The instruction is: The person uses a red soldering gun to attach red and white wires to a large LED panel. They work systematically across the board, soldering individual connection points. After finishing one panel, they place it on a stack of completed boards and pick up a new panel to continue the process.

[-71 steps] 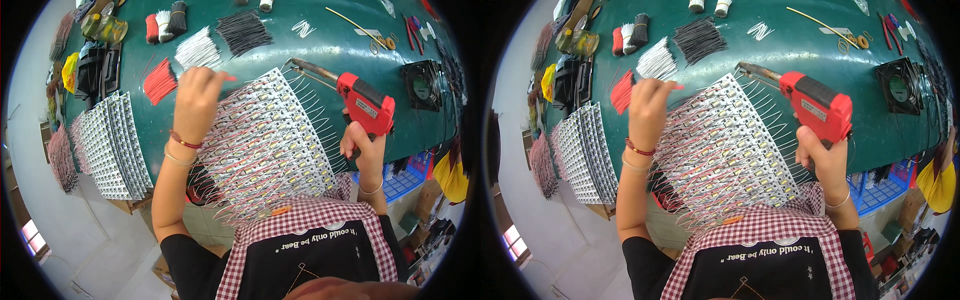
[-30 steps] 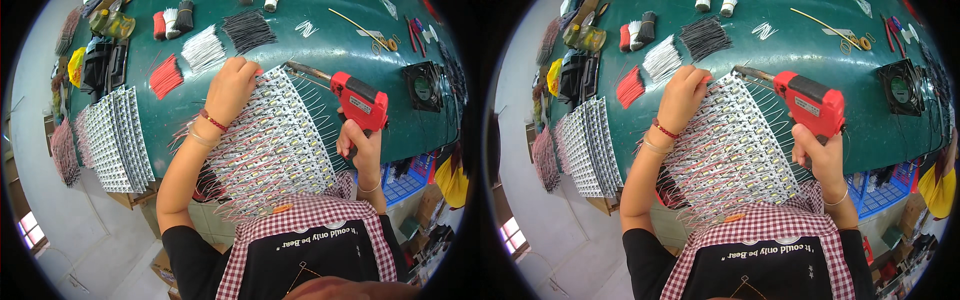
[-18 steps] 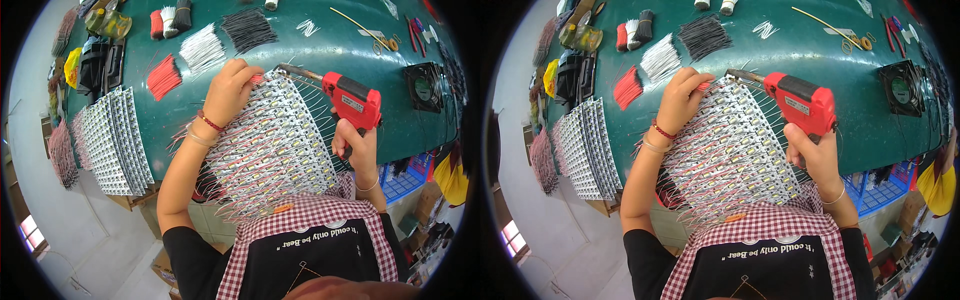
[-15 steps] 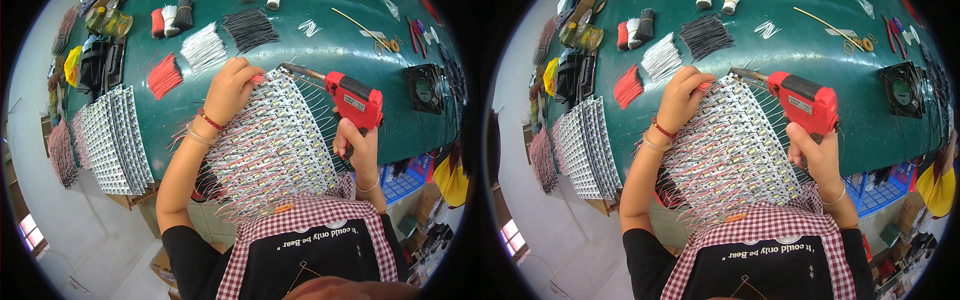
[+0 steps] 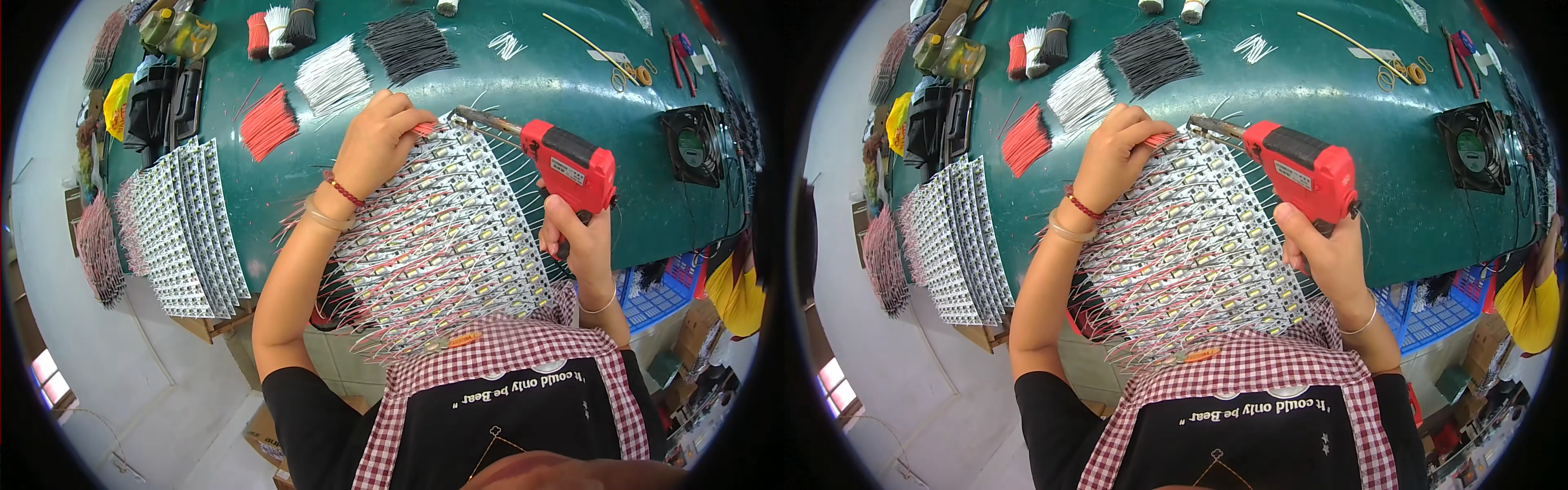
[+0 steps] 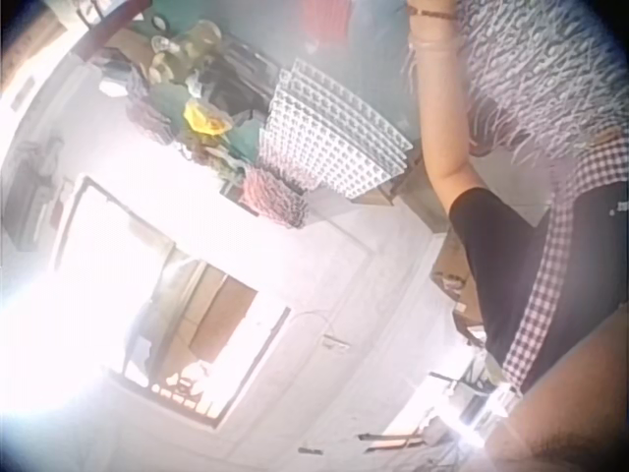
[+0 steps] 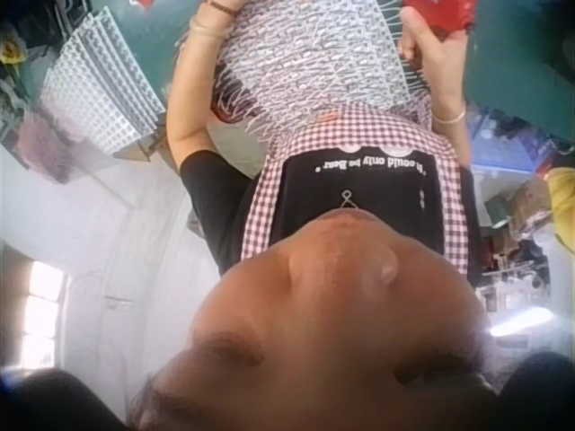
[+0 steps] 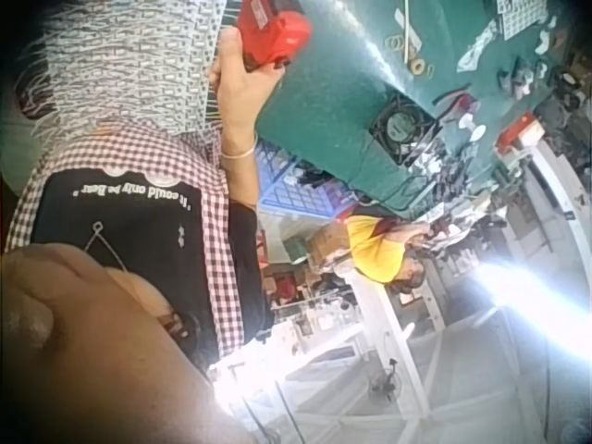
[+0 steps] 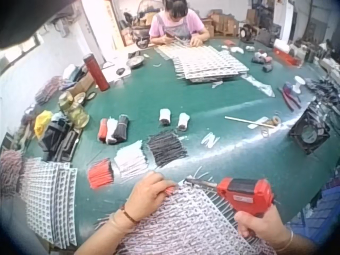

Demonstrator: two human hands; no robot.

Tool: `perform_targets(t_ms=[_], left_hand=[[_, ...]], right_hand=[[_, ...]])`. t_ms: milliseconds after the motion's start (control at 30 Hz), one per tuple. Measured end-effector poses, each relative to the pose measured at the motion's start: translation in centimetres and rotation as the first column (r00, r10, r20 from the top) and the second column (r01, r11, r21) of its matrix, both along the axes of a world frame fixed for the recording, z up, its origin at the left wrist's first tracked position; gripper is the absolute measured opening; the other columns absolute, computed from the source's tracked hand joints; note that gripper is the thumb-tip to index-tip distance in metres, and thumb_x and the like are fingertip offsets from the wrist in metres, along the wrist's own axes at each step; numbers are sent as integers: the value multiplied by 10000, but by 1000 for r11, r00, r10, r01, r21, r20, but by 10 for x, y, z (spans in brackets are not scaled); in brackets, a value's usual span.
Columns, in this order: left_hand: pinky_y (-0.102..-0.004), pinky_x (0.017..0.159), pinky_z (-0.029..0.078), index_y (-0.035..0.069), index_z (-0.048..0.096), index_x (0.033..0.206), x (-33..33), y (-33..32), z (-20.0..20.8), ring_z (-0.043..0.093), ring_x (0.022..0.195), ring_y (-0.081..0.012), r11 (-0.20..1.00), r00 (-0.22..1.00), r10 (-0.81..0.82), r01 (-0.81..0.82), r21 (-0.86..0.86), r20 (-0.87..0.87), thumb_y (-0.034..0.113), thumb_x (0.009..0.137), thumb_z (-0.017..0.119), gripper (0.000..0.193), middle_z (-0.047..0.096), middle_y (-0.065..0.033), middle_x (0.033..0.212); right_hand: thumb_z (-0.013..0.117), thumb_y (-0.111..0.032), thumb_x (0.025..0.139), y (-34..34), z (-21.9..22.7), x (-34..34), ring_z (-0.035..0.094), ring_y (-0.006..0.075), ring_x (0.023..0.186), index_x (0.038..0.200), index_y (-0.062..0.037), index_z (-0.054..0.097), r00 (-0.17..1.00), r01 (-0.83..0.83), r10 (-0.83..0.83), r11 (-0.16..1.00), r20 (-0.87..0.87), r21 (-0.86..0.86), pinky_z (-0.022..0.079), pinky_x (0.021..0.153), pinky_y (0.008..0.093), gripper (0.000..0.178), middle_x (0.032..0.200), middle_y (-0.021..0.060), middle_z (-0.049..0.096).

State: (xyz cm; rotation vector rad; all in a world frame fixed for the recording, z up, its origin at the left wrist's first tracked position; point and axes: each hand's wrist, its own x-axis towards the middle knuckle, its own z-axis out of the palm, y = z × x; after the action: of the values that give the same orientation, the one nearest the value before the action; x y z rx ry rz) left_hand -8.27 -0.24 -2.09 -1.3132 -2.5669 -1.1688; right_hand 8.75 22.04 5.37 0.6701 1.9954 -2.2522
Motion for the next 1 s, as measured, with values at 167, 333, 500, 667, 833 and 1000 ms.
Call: perform_targets(t_ms=[167, 333, 500, 667, 833, 1000], left_hand=[[-341, 659, 441, 81, 688, 915, 1, 1, 0, 517, 758, -246, 1000, 999, 10, -9, 17, -34, -4, 717, 647, 220, 538, -64, 777], [-338, 652, 440, 85, 689, 914, 2, 1, -2, 515, 756, -240, 1000, 999, 11, -10, 15, -34, 3, 722, 654, 212, 531, -57, 769], [-342, 643, 436, 89, 689, 913, 2, 2, -2, 509, 743, -239, 1000, 999, 12, -11, 24, -48, 9, 723, 656, 208, 520, -56, 753], [-339, 641, 435, 96, 690, 913, 1, 2, -5, 505, 735, -238, 1000, 998, 12, -10, 24, -59, 14, 724, 654, 209, 520, -56, 750], [-342, 638, 440, 98, 687, 915, 1, 2, -4, 505, 733, -241, 1000, 998, 8, -7, 14, -70, 17, 729, 650, 206, 518, -58, 746], [-346, 641, 444, 90, 678, 921, 1, 3, -2, 509, 732, -247, 1000, 996, -12, 14, 12, -91, 12, 726, 652, 212, 519, -64, 753]], right_hand=[[614, -111, 886, -1, -1, 1, 443, 66, 388, 966, 31, 548, 1000, -8, 8, 1000, -2, 22, 416, 408, 234, 176, 537, 0, 495], [587, -114, 892, -3, -1, 2, 444, 81, 388, 1015, 62, 540, 999, -31, 27, 995, 48, 98, 415, 423, 244, 219, 505, 10, 471], [586, -106, 892, -4, -1, 4, 452, 83, 401, 1016, 57, 545, 997, -57, 52, 992, 49, 115, 416, 429, 247, 209, 512, 7, 472], [648, -140, 883, -4, 3, 4, 449, 55, 400, 949, 10, 572, 1000, 21, -21, 999, 0, 42, 369, 393, 217, 181, 541, -11, 508], [641, -141, 887, -4, 0, 5, 441, 56, 394, 1002, 21, 578, 1000, 19, -18, 999, -23, 32, 367, 397, 217, 208, 522, -12, 496], [580, -108, 895, -3, 9, 4, 426, 76, 392, 1085, 69, 536, 1000, 1, -2, 997, 10, 78, 385, 409, 235, 264, 520, 10, 473]])
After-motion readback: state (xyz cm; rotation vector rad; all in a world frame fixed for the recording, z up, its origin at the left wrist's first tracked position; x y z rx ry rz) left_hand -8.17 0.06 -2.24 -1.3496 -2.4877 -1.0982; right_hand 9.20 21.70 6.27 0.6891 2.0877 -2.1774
